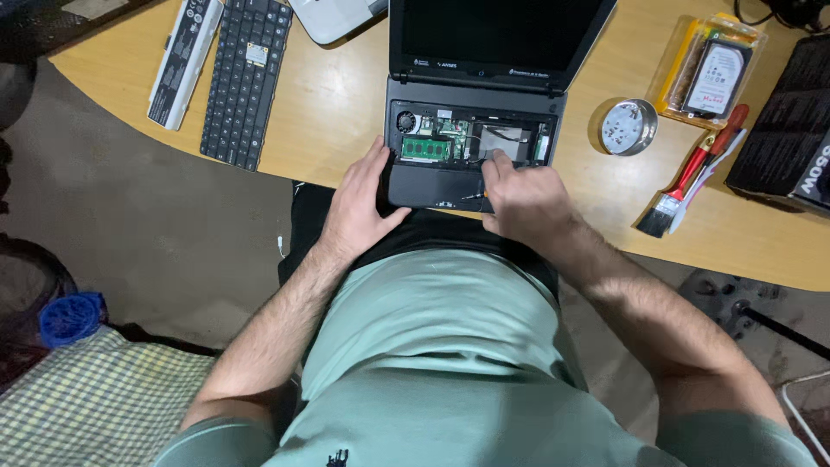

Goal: The person uses a screwdriver to remove screws from the laptop's palm rest and screen bezel. They detach the palm rest to expose the motherboard and then proceed to unscrew the screen assembly.

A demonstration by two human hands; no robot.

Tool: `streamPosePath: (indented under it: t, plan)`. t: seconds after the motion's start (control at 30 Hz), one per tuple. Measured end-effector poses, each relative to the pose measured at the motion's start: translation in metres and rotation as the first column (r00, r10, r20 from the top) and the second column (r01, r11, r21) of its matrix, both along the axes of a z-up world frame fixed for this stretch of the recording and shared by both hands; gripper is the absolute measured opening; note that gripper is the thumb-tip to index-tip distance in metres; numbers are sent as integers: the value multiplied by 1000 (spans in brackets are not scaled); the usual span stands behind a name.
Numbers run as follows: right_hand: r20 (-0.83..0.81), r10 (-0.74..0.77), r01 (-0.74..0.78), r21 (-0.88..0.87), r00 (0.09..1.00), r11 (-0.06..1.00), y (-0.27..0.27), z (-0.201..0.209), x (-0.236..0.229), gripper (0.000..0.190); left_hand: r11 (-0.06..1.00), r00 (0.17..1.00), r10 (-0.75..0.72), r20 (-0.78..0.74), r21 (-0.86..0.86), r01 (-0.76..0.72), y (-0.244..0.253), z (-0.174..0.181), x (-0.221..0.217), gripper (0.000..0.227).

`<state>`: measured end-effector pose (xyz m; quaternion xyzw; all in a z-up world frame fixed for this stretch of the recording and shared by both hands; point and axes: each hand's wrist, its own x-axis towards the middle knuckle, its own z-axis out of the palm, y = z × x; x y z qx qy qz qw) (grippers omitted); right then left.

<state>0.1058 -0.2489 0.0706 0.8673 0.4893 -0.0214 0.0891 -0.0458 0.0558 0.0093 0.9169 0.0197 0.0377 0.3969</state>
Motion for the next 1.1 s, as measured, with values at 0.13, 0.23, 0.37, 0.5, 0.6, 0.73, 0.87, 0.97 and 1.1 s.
streamPosePath:
  t: [0.13,0.23,0.37,0.5,0.6,0.73,0.87,0.97,1.1]
  plan:
    - [-31,4,-5,-29,1000,1000,0,-8,7,81,997,997,10,75,78,-16,0,-19,-10,115]
    - [-259,-116,96,-86,959,992,0,-11,16,89,995,988,21,155,94,-36,3,-23,-12,108]
    - [-376,-116,73,-125,920,989,-2,-4,27,101,987,974,12,225,155,-48,3,-34,-21,96]
    - [-451,-155,64,-209,879,976,9,14,31,102,941,952,0,307,323,-104,0,-40,-25,84]
    - [-511,-202,85,-243,836,966,11,20,33,106,901,950,31,310,404,-161,-1,-42,-31,82]
    - [-477,-173,76,-217,862,973,7,12,30,105,935,982,143,121,310,-174,-11,-18,-34,74]
    - [-479,-191,77,-247,857,966,12,21,29,105,904,901,315,-299,-193,-381,-30,1,-32,72]
    - [-478,-198,86,-245,856,966,10,14,26,104,662,785,309,-536,-472,-583,-39,7,-28,82]
    - [-492,-209,96,-246,845,965,14,21,29,106,481,709,310,-633,-539,-691,-40,15,-27,78]
